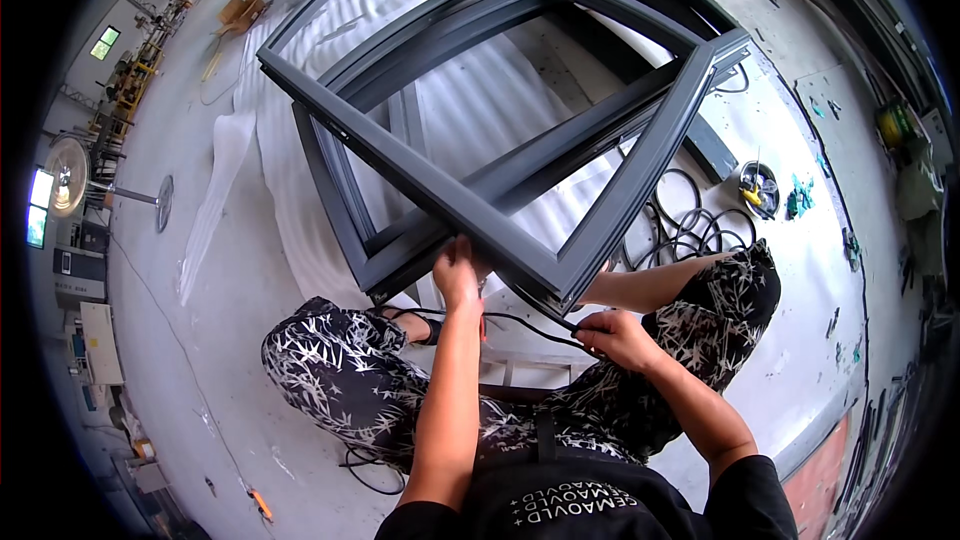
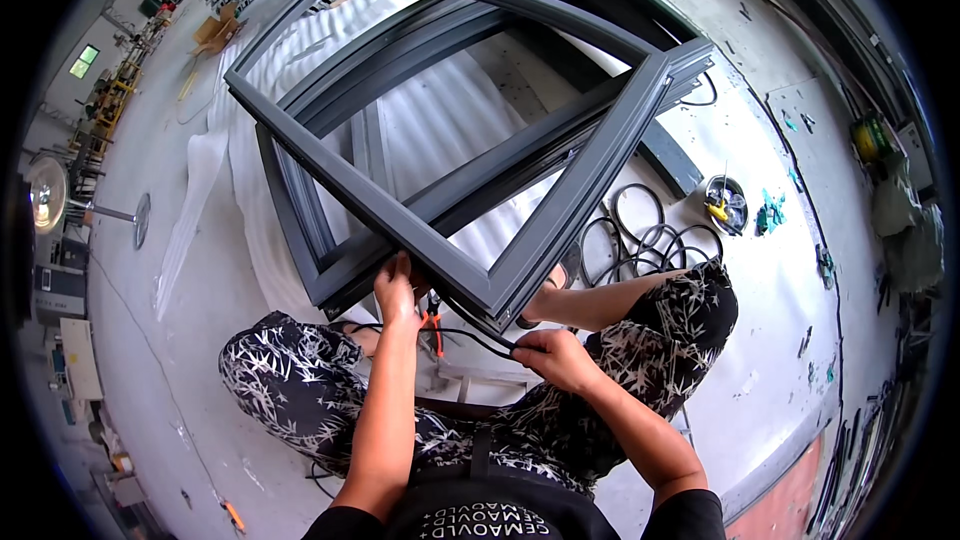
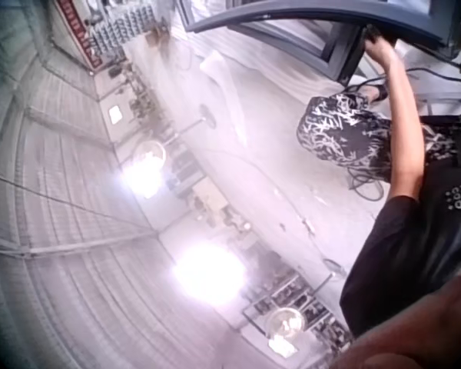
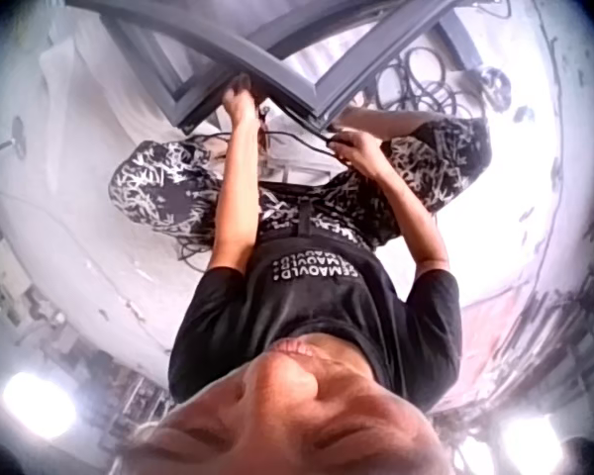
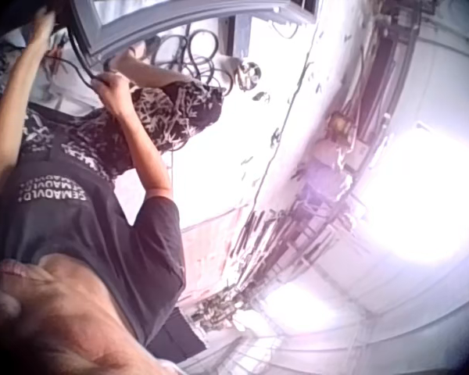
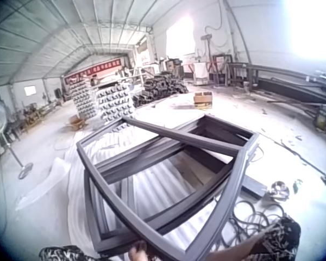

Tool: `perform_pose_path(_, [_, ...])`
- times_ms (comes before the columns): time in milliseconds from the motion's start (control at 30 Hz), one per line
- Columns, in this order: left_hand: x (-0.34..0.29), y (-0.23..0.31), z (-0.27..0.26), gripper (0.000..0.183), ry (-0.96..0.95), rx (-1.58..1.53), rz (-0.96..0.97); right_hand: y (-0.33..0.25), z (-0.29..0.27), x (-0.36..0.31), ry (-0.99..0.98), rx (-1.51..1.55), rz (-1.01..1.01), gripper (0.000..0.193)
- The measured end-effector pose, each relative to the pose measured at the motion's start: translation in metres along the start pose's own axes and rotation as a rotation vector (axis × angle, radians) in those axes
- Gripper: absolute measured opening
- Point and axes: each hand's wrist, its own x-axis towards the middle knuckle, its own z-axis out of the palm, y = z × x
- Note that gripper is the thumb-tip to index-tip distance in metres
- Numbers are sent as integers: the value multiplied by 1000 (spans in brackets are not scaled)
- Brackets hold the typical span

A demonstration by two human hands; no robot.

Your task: The person cuts a rubber sealing strip using pliers and installs it into the frame groove by hand. They then trim the excess rubber strip with the pliers and press the seal securely along the frame.

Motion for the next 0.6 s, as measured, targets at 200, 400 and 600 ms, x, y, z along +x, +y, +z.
perform_pose_path(200, [1,-11,-11,23,-111,60,-77,-1,0,0,-64,152,88,27])
perform_pose_path(400, [-20,-12,-10,20,-181,-44,-115,3,0,0,-30,173,93,26])
perform_pose_path(600, [-9,-22,-17,19,-263,-54,-103,-8,-3,2,-85,229,126,25])
